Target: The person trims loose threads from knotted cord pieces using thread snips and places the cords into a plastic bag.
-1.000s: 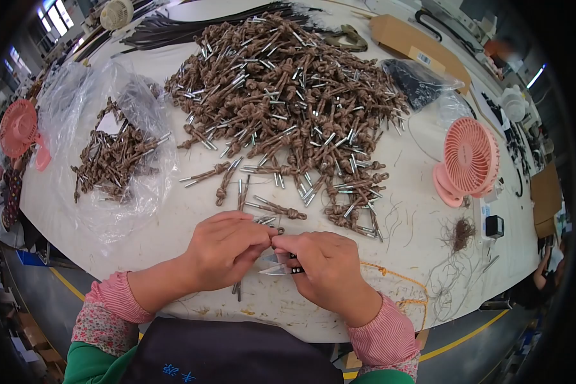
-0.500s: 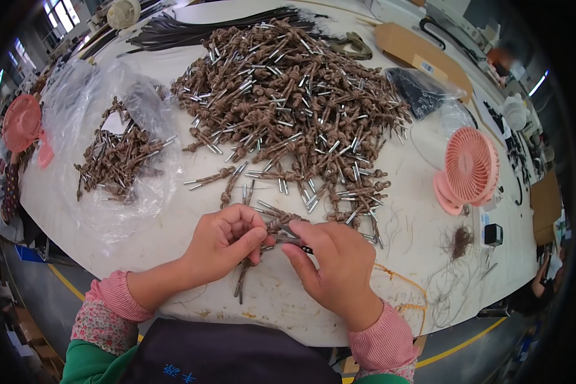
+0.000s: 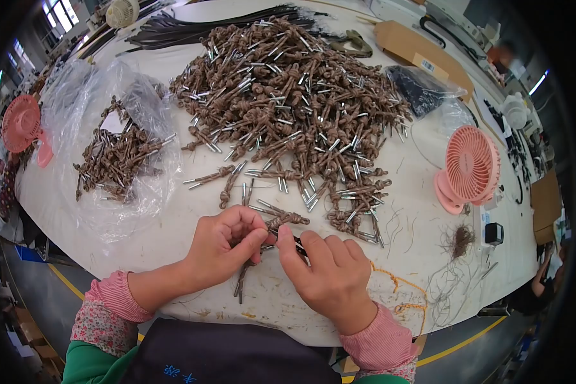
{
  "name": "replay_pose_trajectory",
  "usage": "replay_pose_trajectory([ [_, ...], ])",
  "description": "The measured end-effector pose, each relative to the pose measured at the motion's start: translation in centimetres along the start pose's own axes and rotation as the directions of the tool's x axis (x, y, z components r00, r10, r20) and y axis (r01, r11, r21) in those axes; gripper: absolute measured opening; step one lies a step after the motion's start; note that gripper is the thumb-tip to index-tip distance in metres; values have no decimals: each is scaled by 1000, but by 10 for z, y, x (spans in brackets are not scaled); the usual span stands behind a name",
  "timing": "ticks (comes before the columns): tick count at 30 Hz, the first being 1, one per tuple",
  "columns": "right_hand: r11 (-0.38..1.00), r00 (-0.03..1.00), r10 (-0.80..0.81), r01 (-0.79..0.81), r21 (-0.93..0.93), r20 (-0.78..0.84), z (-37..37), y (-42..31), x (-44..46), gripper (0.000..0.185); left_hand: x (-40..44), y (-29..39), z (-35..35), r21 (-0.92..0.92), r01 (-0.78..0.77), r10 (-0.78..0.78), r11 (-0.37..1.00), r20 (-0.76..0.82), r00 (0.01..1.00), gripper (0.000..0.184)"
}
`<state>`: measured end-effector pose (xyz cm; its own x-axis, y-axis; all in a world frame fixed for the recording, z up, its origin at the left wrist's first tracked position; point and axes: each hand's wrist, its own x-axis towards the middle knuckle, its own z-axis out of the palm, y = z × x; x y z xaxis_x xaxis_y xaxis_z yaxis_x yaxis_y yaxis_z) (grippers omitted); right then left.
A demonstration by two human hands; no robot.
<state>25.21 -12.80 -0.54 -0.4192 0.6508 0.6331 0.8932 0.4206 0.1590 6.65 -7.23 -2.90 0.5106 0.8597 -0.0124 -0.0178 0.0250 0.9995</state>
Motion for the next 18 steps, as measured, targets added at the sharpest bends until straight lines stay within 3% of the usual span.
replay_pose_trajectory([
  [8,1000,999,22,-23,17,23,0,-1,-1,24,-2,0,0,109,-59,58,992,11,998,8],
  [10,961,991,133,-128,244,-5,6,3,-4,25,-1,0,-1,118,-65,63,991,18,998,7],
  [11,961,991,133,-128,244,-6,5,1,-1,25,-1,0,-1,90,-58,55,994,35,998,6],
  [12,785,912,402,-388,484,78,3,-2,3,26,-1,0,-2,61,-50,47,997,53,997,6],
  [13,485,762,606,-581,654,228,1,-4,5,27,-2,1,-1,60,-50,46,997,55,997,6],
  [14,485,761,608,-583,652,227,0,-1,3,27,-3,3,0,85,-61,54,995,82,995,6],
  [16,70,675,483,-664,744,557,1,7,-4,25,-4,3,2,109,-74,61,991,116,991,6],
  [18,74,676,465,-674,735,572,9,8,-12,23,-5,2,2,134,-151,129,979,165,978,5],
])
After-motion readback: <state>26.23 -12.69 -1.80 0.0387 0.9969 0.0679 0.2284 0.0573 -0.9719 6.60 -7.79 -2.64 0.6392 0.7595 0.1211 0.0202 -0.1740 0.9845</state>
